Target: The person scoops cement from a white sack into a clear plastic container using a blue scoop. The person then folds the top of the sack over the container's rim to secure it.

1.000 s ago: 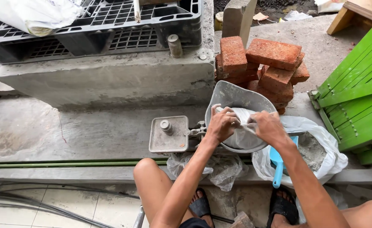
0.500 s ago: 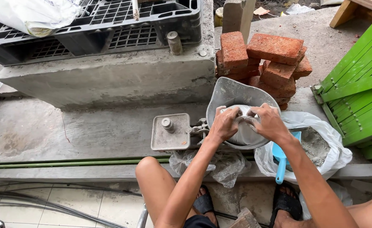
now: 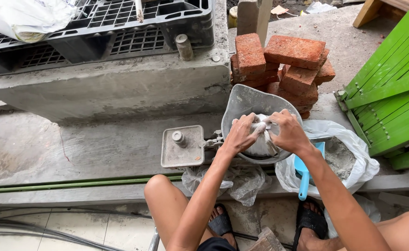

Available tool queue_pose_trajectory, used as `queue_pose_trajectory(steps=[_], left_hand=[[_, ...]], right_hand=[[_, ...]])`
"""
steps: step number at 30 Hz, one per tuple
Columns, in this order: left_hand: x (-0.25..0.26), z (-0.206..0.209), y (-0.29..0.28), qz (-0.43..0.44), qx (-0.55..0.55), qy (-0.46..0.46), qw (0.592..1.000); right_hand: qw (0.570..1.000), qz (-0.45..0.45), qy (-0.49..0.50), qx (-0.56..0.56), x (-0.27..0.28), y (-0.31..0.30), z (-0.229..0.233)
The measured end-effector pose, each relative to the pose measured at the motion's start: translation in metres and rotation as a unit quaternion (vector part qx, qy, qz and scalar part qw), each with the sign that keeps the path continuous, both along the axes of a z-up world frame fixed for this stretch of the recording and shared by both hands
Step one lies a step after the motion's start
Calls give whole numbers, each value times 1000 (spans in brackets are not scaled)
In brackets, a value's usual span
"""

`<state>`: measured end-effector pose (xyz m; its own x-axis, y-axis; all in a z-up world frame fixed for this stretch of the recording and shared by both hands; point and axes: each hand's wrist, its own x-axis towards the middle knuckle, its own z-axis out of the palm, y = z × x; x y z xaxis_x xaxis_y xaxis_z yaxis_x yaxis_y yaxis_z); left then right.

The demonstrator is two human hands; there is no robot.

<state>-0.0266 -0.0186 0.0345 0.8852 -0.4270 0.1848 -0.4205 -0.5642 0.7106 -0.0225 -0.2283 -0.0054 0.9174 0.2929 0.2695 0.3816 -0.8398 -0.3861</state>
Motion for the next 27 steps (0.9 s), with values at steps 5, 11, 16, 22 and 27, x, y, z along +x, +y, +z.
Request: queue_pose_trajectory(steps=[5,11,16,22,27], left_hand=[[-1,-6,4,10,24,-101,995],[9,-23,8,85,15,-144,986],[3,-25,12,119,-32,-123,985],[-15,7,5,59,-215,77,972],[-11,28,4,50,-200,102,973]], right_hand=[[999,-7,-21,39,-7,1,14],[991,-38,-14,131,-6,-2,19],[965,-16,40,259,-21,12,65],[928,2,129,349,-16,9,61],[935,9,149,322,-18,8,72]])
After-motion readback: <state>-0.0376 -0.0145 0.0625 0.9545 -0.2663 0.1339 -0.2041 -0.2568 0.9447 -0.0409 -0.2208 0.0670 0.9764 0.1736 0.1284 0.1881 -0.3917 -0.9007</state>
